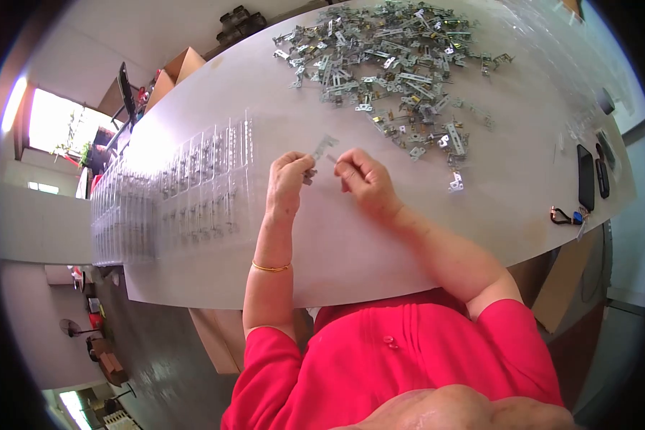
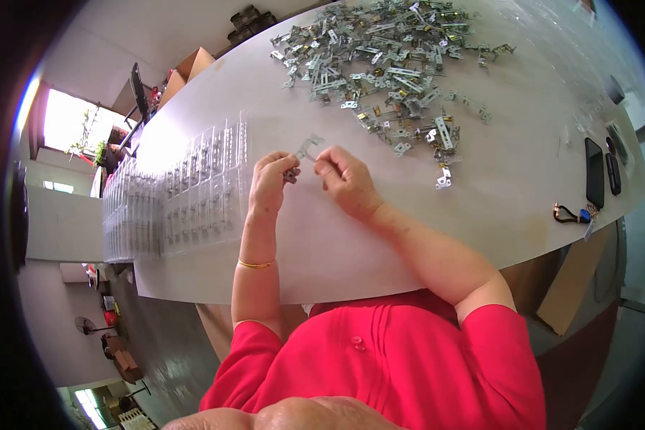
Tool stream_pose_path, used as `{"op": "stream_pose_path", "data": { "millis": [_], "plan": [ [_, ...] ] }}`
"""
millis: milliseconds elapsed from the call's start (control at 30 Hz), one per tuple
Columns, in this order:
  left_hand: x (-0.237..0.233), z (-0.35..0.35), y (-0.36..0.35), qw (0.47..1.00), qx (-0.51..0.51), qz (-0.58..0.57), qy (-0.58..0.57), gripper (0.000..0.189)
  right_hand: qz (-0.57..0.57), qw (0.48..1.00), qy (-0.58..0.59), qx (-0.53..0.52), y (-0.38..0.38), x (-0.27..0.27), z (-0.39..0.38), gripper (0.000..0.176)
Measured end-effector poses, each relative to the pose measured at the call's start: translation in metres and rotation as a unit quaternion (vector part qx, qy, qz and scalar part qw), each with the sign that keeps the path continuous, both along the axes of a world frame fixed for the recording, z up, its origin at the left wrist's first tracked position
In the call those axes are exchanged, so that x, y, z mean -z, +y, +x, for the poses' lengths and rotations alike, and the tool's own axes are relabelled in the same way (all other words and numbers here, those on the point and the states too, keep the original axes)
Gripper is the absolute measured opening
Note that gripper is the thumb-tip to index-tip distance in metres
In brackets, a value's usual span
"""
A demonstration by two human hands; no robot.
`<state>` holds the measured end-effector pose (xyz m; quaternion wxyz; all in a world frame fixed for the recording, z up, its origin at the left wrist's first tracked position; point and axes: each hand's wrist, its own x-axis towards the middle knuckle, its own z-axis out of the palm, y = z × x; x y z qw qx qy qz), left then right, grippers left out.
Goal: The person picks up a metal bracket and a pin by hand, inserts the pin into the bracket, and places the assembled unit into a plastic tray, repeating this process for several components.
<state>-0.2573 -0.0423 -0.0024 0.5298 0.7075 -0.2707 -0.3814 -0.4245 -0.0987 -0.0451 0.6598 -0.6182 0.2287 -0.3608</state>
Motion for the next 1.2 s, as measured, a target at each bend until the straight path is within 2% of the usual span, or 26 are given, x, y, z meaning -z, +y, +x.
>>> {"op": "stream_pose_path", "data": {
  "millis": [67,133,200,267,300,367,400,467,700,767,800,833,867,900,1033,1200],
  "plan": [
    [0.001,-0.005,0.003,0.999,0.006,0.031,-0.010,0.018,0.064,0.995,-0.041,0.061,-0.003,0.000,0.002,0.010],
    [0.000,-0.007,0.004,0.993,0.013,0.084,-0.086,0.020,0.069,0.995,-0.043,0.057,-0.007,0.002,0.002,0.010],
    [0.016,-0.002,0.002,0.993,0.016,0.085,-0.083,0.024,0.099,0.992,-0.046,0.067,-0.008,-0.001,0.001,0.010],
    [0.030,0.002,0.001,0.942,0.033,0.125,-0.309,0.028,0.089,0.993,-0.039,0.067,-0.008,-0.002,0.001,0.011],
    [0.027,-0.003,0.000,0.943,0.033,0.125,-0.308,0.028,0.083,0.994,-0.035,0.068,-0.008,-0.003,0.001,0.012],
    [0.022,-0.016,0.001,0.898,-0.017,0.055,-0.437,0.028,0.078,0.994,-0.030,0.068,-0.007,-0.004,0.001,0.012],
    [0.024,-0.018,-0.001,0.898,-0.019,0.057,-0.436,0.028,0.079,0.994,-0.025,0.075,-0.007,-0.004,0.001,0.013],
    [0.029,-0.020,-0.007,0.858,0.012,-0.044,-0.512,0.032,0.080,0.993,-0.019,0.079,-0.006,-0.005,0.001,0.013],
    [0.039,-0.017,-0.017,0.842,0.087,-0.043,-0.531,0.025,0.068,0.994,0.002,0.080,-0.009,-0.009,-0.001,0.012],
    [0.042,-0.016,-0.015,0.882,0.027,-0.124,-0.454,0.024,0.064,0.994,0.014,0.092,-0.011,-0.010,0.000,0.011],
    [0.035,-0.016,-0.013,0.883,0.028,-0.124,-0.452,0.024,0.039,0.993,0.016,0.107,-0.012,-0.008,0.000,0.011],
    [0.021,-0.018,-0.008,0.973,0.030,-0.091,-0.211,0.025,0.014,0.992,0.019,0.121,-0.013,-0.007,0.000,0.010],
    [0.011,-0.019,-0.005,0.997,0.027,-0.052,0.045,0.025,0.015,0.992,0.020,0.120,-0.013,-0.006,0.000,0.010],
    [0.009,-0.020,-0.002,0.991,0.023,-0.072,0.112,0.027,0.009,0.992,0.032,0.120,-0.013,-0.006,0.000,0.010],
    [0.018,-0.016,0.002,0.988,0.025,-0.071,0.136,0.027,-0.030,0.992,0.050,0.112,-0.012,-0.003,0.002,0.007],
    [0.018,-0.017,0.003,0.991,0.048,-0.081,0.095,0.029,-0.064,0.991,0.065,0.099,-0.011,-0.007,0.001,0.006]
  ]
}}
